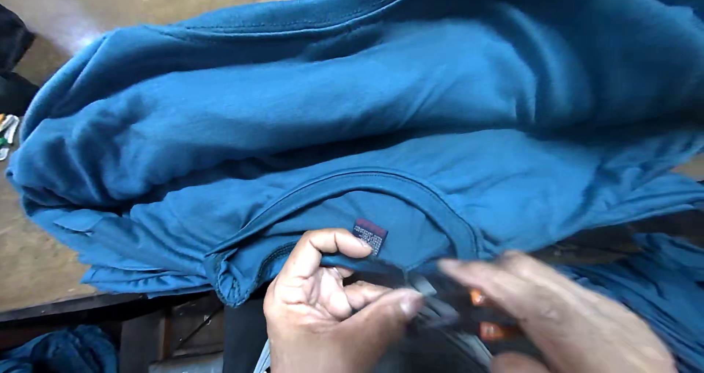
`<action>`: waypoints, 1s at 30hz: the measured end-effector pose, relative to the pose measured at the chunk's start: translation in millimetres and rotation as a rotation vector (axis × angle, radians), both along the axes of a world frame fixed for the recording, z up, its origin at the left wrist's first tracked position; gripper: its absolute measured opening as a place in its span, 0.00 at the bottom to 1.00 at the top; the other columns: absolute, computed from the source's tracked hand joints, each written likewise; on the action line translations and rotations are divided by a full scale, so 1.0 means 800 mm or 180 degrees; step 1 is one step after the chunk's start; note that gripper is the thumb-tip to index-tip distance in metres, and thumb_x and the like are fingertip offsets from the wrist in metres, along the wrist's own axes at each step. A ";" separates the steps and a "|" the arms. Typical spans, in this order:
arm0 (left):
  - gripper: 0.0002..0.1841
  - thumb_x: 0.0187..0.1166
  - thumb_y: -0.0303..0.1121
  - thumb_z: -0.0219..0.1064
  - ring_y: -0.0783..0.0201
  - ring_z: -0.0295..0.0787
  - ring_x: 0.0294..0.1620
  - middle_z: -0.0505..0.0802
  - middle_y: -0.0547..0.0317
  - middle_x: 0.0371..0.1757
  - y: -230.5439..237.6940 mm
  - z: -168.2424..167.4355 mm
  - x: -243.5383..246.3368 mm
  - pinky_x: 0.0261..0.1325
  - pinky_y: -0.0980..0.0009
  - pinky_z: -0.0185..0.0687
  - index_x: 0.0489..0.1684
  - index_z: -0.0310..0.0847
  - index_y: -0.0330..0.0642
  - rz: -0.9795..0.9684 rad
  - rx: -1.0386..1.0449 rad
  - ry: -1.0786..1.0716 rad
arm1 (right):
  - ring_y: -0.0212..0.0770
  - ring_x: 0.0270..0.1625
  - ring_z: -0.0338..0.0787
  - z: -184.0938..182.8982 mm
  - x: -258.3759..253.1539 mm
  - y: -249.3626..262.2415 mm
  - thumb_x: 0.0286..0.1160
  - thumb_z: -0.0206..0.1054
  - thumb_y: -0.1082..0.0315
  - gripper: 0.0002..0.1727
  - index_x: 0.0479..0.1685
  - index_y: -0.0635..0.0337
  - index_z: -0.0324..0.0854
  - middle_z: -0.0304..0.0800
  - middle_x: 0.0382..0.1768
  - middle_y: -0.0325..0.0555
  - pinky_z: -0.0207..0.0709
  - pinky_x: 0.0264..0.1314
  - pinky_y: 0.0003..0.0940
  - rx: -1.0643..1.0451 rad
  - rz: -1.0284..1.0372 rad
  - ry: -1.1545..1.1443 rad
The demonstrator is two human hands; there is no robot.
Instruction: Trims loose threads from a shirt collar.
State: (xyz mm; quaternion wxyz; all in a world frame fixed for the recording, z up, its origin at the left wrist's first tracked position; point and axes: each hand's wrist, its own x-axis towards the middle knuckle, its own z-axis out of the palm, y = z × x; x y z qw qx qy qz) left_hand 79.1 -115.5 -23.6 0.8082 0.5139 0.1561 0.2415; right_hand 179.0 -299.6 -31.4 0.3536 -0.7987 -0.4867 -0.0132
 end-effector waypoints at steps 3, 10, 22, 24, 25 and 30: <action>0.29 0.54 0.11 0.82 0.55 0.98 0.34 0.94 0.41 0.45 0.002 0.007 -0.005 0.41 0.61 0.98 0.58 0.79 0.32 0.0009 -0.0187 0.0130 | 0.43 0.39 0.80 -0.009 0.011 -0.009 0.92 0.50 0.53 0.24 0.72 0.57 0.81 0.82 0.38 0.49 0.70 0.37 0.36 -0.0081 -0.0396 -0.0642; 0.33 0.56 0.10 0.80 0.50 0.99 0.38 0.94 0.36 0.47 0.002 0.016 -0.008 0.43 0.59 0.98 0.64 0.73 0.34 -0.0032 -0.0473 0.0274 | 0.42 0.33 0.78 -0.019 0.006 0.002 0.90 0.55 0.52 0.22 0.66 0.57 0.84 0.83 0.32 0.46 0.67 0.32 0.35 0.0173 -0.0433 -0.0974; 0.35 0.53 0.10 0.82 0.49 0.99 0.36 0.94 0.36 0.38 -0.002 0.019 -0.006 0.42 0.58 0.98 0.64 0.72 0.34 0.0080 -0.0385 0.0422 | 0.41 0.33 0.78 -0.023 0.004 0.017 0.90 0.55 0.53 0.20 0.60 0.58 0.86 0.82 0.32 0.45 0.66 0.32 0.34 0.0334 -0.0483 -0.1053; 0.35 0.53 0.10 0.82 0.47 0.99 0.38 0.94 0.35 0.41 -0.003 0.018 -0.006 0.43 0.57 0.98 0.64 0.72 0.33 0.0072 -0.0384 0.0402 | 0.41 0.32 0.78 -0.025 0.003 0.017 0.90 0.55 0.54 0.19 0.58 0.58 0.86 0.83 0.31 0.45 0.66 0.32 0.34 0.0319 -0.0494 -0.1090; 0.35 0.53 0.09 0.82 0.46 0.99 0.39 0.94 0.34 0.43 -0.003 0.017 -0.006 0.43 0.56 0.98 0.64 0.72 0.33 0.0065 -0.0380 0.0387 | 0.41 0.31 0.78 -0.027 0.002 0.017 0.90 0.55 0.55 0.18 0.56 0.57 0.86 0.82 0.29 0.44 0.66 0.30 0.34 0.0314 -0.0508 -0.1109; 0.36 0.51 0.07 0.81 0.49 0.99 0.37 0.94 0.38 0.48 -0.006 0.017 -0.008 0.39 0.59 0.99 0.63 0.70 0.33 0.0041 -0.0130 0.0356 | 0.33 0.33 0.81 -0.023 0.013 0.017 0.93 0.52 0.56 0.18 0.50 0.57 0.84 0.82 0.30 0.41 0.72 0.32 0.28 0.0490 -0.0415 -0.0401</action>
